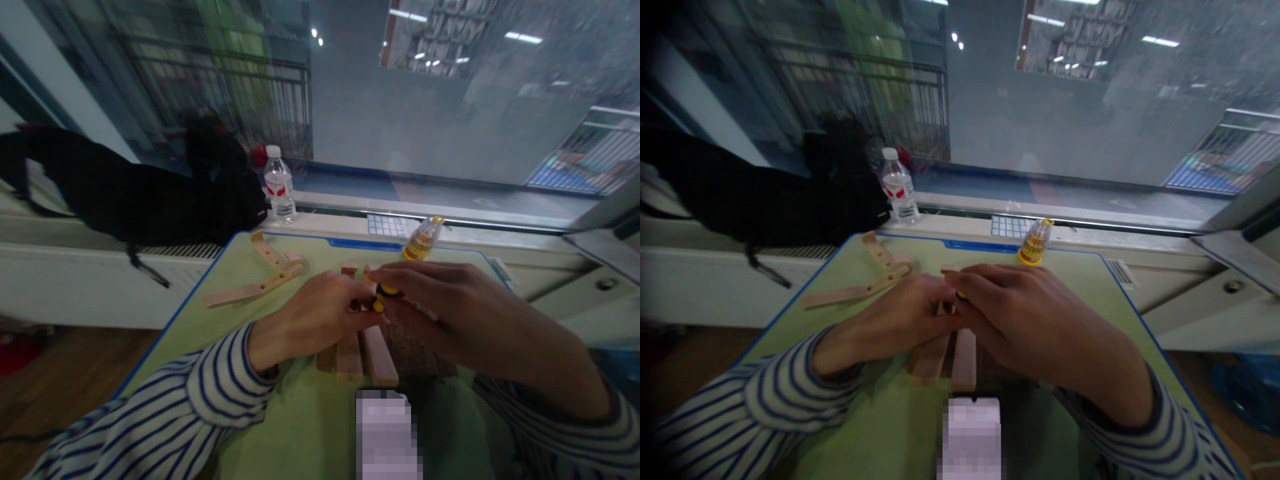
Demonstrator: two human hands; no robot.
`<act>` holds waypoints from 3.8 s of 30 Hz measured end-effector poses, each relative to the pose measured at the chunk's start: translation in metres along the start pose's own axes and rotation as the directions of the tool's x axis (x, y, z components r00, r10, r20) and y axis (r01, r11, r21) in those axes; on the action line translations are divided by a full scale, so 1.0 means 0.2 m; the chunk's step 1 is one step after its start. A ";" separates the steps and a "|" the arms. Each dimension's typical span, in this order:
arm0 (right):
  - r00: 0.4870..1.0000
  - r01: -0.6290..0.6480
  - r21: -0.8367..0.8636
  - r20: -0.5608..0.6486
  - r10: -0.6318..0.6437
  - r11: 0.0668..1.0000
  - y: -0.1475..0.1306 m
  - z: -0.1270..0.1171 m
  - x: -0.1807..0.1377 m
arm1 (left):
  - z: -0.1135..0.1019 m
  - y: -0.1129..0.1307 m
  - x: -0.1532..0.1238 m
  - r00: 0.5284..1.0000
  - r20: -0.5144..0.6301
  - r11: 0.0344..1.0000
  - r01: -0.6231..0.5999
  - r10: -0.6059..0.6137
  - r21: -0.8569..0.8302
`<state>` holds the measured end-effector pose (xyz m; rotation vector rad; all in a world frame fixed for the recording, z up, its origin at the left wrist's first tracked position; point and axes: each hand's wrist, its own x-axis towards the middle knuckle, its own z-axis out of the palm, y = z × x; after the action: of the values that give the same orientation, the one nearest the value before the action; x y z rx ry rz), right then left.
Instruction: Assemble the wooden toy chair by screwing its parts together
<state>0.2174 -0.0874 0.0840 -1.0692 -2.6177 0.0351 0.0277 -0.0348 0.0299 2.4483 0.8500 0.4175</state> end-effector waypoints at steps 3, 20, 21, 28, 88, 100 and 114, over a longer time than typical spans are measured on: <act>1.000 0.004 -0.019 -0.002 -0.004 1.000 0.00 0.00 0.00 | 0.00 0.00 0.00 1.000 0.009 1.000 -0.003 0.003 0.001; 1.000 -0.029 -0.075 0.005 0.029 0.997 0.01 0.01 -0.01 | -0.01 0.02 0.00 0.998 0.051 0.998 -0.017 0.020 -0.062; 1.000 -0.030 -0.076 0.003 0.031 0.997 0.01 0.01 -0.01 | -0.01 0.02 0.00 0.999 0.047 0.998 -0.015 0.017 -0.059; 0.999 -0.031 -0.069 0.013 0.032 0.997 0.01 0.01 -0.01 | 0.00 0.02 0.00 1.000 -0.021 1.000 0.008 -0.009 -0.030; 0.999 0.046 0.199 0.005 -0.048 0.979 0.07 0.02 0.00 | 0.04 -0.19 0.06 0.957 -0.291 1.000 0.005 -0.013 -0.031; 0.998 -0.018 0.268 0.070 0.000 0.963 0.07 0.02 0.00 | 0.19 -0.28 0.09 0.928 -0.310 0.875 0.036 -0.209 -0.483; 0.997 -0.072 0.301 0.061 0.056 0.951 0.06 0.03 0.02 | 0.22 -0.32 0.09 0.974 -0.105 0.635 0.049 -0.202 -0.771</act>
<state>0.2203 -0.0755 0.0786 -1.0525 -2.5129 0.4696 0.0295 0.0050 -0.0396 1.5532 0.7046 0.7779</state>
